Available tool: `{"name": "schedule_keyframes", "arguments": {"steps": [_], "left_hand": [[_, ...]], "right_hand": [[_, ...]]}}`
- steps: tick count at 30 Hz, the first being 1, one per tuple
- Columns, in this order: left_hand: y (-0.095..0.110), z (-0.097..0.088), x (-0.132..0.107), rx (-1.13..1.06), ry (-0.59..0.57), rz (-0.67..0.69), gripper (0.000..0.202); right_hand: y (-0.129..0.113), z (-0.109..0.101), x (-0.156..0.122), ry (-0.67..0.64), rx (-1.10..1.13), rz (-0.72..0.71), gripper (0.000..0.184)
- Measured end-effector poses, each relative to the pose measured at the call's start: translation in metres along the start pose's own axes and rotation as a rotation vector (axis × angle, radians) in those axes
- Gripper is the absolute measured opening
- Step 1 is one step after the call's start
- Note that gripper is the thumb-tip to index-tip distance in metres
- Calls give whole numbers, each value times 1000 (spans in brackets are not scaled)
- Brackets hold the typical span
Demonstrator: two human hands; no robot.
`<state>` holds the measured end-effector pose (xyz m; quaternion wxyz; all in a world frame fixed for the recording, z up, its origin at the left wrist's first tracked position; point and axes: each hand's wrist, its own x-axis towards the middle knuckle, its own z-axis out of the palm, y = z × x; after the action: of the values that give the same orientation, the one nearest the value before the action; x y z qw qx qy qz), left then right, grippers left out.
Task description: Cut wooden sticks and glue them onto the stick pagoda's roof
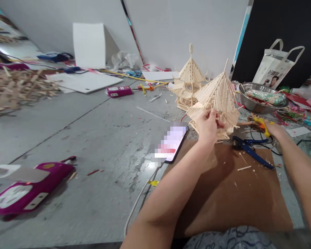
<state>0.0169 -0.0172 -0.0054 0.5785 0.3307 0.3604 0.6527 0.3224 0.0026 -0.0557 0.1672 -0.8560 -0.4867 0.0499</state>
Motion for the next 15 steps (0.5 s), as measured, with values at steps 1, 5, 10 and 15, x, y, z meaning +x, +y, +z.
{"name": "schedule_keyframes", "arguments": {"steps": [1, 5, 10, 15], "left_hand": [[0, 0, 0, 2, 2, -3, 18], [1, 0, 1, 12, 1, -7, 18], [1, -1, 2, 20, 6, -26, 19], [0, -3, 2, -27, -24, -11, 20]], "right_hand": [[-1, -4, 0, 26, -53, 61, 50], [-31, -26, -13, 133, -144, 56, 44], [-107, -52, -51, 237, 475, -455, 27], [-165, -56, -74, 145, 796, -601, 20]]}}
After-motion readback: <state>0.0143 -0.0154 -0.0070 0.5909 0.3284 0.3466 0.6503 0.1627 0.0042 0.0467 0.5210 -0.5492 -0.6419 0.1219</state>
